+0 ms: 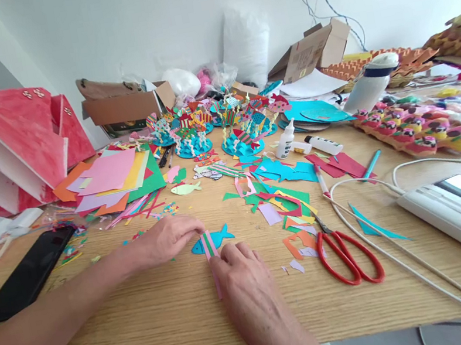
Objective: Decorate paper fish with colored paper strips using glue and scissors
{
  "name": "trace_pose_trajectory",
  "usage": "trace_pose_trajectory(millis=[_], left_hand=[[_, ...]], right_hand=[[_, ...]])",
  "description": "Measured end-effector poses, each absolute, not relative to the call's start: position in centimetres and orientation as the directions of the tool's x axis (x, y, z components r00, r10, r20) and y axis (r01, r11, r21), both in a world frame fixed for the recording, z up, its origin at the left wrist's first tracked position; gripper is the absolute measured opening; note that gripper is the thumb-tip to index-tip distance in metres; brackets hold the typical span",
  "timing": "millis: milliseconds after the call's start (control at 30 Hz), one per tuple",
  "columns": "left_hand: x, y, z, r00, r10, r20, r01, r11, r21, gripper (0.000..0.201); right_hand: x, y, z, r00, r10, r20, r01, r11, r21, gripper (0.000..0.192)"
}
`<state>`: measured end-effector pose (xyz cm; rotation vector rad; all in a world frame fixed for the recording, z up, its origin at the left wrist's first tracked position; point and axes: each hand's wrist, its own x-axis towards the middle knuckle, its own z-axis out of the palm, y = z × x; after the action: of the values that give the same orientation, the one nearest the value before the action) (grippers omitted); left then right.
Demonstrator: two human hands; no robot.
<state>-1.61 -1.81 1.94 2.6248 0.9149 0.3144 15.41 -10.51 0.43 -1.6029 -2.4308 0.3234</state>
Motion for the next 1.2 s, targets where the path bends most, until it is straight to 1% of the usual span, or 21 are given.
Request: trace_pose_trajectory(millis=[100,233,433,533,667,767,867,1033,1200], left_hand=[[-2.3,-2.4,1.2,0.815,0.548,0.19,0.467,-0.814,0.344,0.027],[-2.9,-2.7,0.8,0.839,0.505,0.203,0.429,-0.842,0.326,0.03],[-2.9,-2.9,0.3,0.837,0.514,0.19,0.452,-0.844,0.289,0.031],[-2.7,-2.9,0.1,0.829,0.523,0.199,0.458,-0.838,0.297,0.03],[-2.7,-2.8,0.2,0.8,0.558,0.22,0.469,-0.81,0.351,0.028],[-2.7,-2.5,0.5,0.759,0.595,0.264,0.471,-0.783,0.406,0.026],[-2.7,-2.5,1.1,0.749,0.592,0.298,0.449,-0.784,0.429,0.026],[-2.1,-2.8,1.5,0.795,0.561,0.228,0.426,-0.786,0.448,0.025],[-1.5,-2.9,1.4,0.8,0.576,0.169,0.463,-0.772,0.436,0.024]], right_hand=[[15.4,-10.5,0.5,-0.38,0.924,0.038,0.878,0.373,-0.298,0.021],[15.2,-10.4,0.3,-0.394,0.917,0.059,0.871,0.393,-0.295,0.02],[15.2,-10.3,0.1,-0.411,0.91,0.06,0.871,0.411,-0.268,0.019],[15.2,-10.3,0.1,-0.415,0.907,0.077,0.865,0.419,-0.275,0.019],[15.3,-10.5,0.2,-0.405,0.91,0.09,0.862,0.413,-0.293,0.02],[15.4,-10.5,0.5,-0.388,0.919,0.076,0.868,0.392,-0.306,0.02],[15.4,-10.2,0.8,-0.394,0.915,0.086,0.868,0.401,-0.292,0.02],[15.0,-9.5,0.4,-0.417,0.903,0.105,0.871,0.43,-0.237,0.019],[14.9,-9.1,-0.1,-0.434,0.891,0.131,0.87,0.452,-0.195,0.017]])
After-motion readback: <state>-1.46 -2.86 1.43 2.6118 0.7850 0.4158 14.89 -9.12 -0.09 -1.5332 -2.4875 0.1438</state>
